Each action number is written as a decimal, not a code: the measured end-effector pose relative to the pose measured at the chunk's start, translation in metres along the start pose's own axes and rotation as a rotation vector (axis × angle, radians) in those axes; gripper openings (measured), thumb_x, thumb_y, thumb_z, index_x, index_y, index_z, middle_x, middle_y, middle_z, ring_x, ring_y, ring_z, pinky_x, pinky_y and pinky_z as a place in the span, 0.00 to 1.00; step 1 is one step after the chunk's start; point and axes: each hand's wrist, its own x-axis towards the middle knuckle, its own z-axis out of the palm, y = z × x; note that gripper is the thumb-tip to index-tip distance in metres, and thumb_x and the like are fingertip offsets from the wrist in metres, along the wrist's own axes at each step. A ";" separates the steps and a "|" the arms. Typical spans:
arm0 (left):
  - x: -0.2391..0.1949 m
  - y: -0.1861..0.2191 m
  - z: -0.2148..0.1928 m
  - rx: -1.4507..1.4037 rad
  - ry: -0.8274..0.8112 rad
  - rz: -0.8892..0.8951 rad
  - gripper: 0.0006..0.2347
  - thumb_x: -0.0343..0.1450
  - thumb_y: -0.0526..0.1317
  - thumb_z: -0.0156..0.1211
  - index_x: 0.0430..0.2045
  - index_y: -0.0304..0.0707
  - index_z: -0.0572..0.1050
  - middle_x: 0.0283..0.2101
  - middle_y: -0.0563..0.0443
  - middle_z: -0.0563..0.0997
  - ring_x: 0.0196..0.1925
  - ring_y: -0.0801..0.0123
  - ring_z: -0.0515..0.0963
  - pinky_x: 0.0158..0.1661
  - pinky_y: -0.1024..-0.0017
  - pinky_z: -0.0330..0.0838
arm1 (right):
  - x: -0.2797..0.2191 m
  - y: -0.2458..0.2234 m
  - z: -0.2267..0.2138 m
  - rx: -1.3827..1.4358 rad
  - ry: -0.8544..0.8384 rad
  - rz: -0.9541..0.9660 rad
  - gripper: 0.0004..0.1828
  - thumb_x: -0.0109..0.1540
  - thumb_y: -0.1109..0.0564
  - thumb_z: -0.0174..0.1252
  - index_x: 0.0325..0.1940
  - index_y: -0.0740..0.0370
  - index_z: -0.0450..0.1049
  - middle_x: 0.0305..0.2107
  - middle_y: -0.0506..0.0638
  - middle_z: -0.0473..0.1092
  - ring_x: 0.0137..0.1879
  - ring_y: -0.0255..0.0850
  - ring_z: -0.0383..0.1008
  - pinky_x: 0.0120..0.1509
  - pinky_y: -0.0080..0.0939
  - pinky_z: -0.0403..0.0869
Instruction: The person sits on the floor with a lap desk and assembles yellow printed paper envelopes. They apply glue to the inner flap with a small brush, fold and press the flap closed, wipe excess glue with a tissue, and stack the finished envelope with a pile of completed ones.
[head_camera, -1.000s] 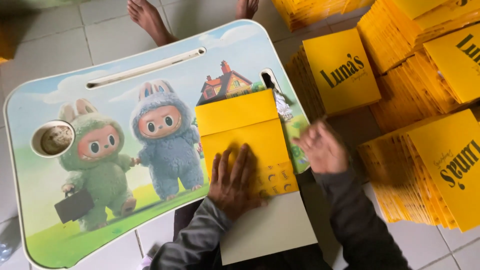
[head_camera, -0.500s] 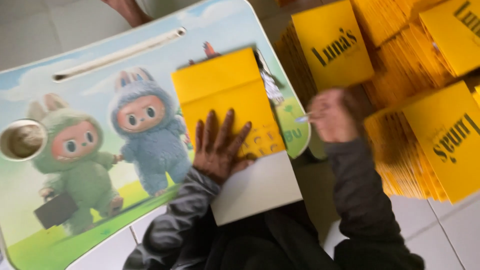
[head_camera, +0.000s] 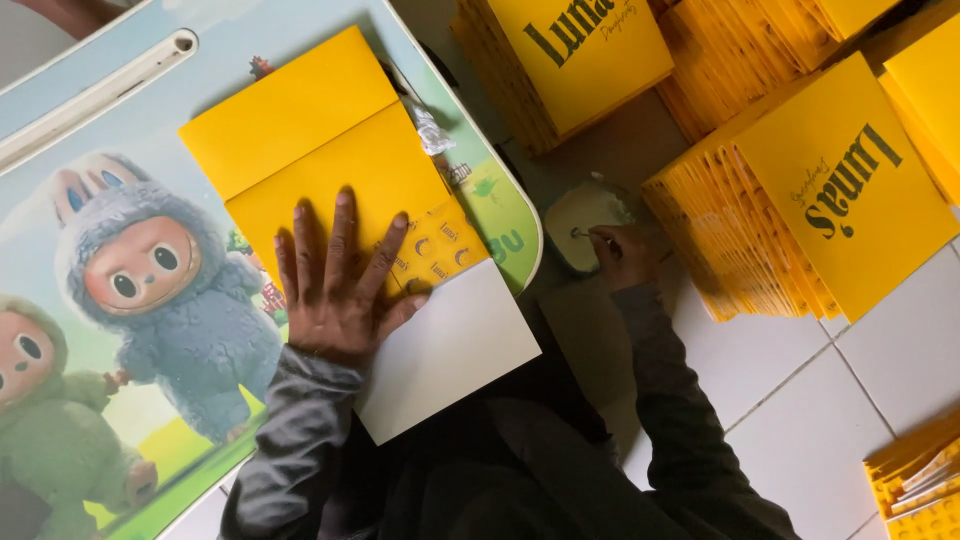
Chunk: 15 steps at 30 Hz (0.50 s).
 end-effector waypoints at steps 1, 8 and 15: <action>0.000 0.000 0.000 0.008 -0.001 0.000 0.33 0.70 0.74 0.30 0.70 0.75 0.61 0.74 0.38 0.58 0.71 0.24 0.52 0.65 0.31 0.46 | 0.002 0.000 -0.001 -0.021 -0.028 -0.051 0.08 0.70 0.62 0.61 0.51 0.64 0.82 0.31 0.56 0.77 0.29 0.42 0.72 0.35 0.45 0.77; 0.002 -0.002 -0.002 -0.032 -0.024 -0.020 0.32 0.70 0.74 0.35 0.70 0.74 0.61 0.74 0.37 0.59 0.71 0.21 0.53 0.65 0.30 0.44 | -0.004 -0.003 -0.016 -0.011 0.033 0.089 0.06 0.71 0.57 0.63 0.50 0.58 0.83 0.33 0.53 0.77 0.36 0.40 0.74 0.45 0.46 0.77; 0.018 -0.017 -0.002 -0.014 -0.015 -0.036 0.33 0.70 0.74 0.35 0.71 0.72 0.60 0.73 0.35 0.59 0.70 0.20 0.53 0.63 0.27 0.45 | -0.029 -0.018 -0.009 0.086 -0.009 0.058 0.05 0.66 0.63 0.66 0.46 0.62 0.83 0.33 0.58 0.78 0.38 0.50 0.79 0.47 0.49 0.77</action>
